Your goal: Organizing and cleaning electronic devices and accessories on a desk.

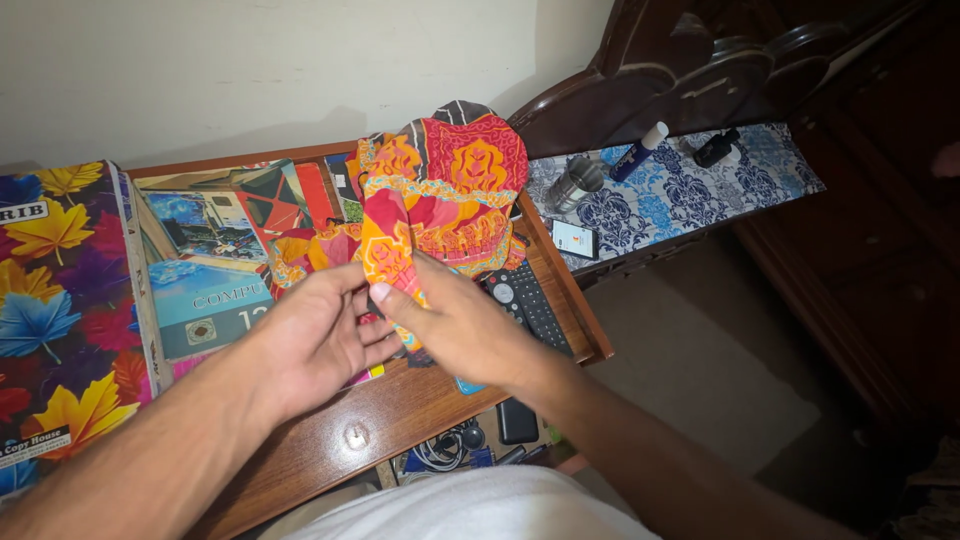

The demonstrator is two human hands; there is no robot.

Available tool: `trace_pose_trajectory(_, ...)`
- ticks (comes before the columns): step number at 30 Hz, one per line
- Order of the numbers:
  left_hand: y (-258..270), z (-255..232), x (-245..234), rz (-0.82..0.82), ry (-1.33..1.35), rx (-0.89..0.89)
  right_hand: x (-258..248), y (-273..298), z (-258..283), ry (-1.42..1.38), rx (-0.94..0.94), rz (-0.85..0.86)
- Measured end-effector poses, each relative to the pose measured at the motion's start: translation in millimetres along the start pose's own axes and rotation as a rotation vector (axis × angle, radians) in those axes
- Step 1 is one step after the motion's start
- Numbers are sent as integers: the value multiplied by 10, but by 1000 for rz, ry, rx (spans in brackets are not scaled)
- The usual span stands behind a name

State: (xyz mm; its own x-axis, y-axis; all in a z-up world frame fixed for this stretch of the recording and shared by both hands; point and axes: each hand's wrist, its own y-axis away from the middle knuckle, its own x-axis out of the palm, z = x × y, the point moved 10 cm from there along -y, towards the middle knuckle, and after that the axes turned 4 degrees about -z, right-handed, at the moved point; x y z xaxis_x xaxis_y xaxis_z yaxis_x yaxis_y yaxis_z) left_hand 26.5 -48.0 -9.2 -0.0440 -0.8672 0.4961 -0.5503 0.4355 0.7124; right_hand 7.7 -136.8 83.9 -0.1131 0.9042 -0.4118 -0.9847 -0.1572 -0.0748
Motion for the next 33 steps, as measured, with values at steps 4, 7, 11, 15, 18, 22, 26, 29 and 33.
trace_pose_trajectory(4,140,-37,29,18,-67,18,-75,-29,-220,-80,195,1)
trace_pose_trajectory(7,218,-101,75,23,-94,24,-115,-40,-231,-42,166,6)
trace_pose_trajectory(11,186,-128,20,23,-192,28,-52,-25,-305,-346,189,106)
trace_pose_trajectory(15,223,-117,-5,-21,-164,8,-118,-15,-349,-343,204,39)
trace_pose_trajectory(18,134,-71,-70,-45,-137,10,-273,41,-353,-142,292,-85)
trace_pose_trajectory(22,154,-63,-62,-59,-121,5,-338,58,-483,-286,273,-129)
trace_pose_trajectory(26,150,-125,22,-34,-202,51,-469,41,-548,-220,264,-186)
trace_pose_trajectory(29,149,-200,75,-58,-323,74,-554,2,-477,-229,239,-196)
trace_pose_trajectory(33,175,-275,139,-102,-458,97,-696,45,-419,-158,356,-233)
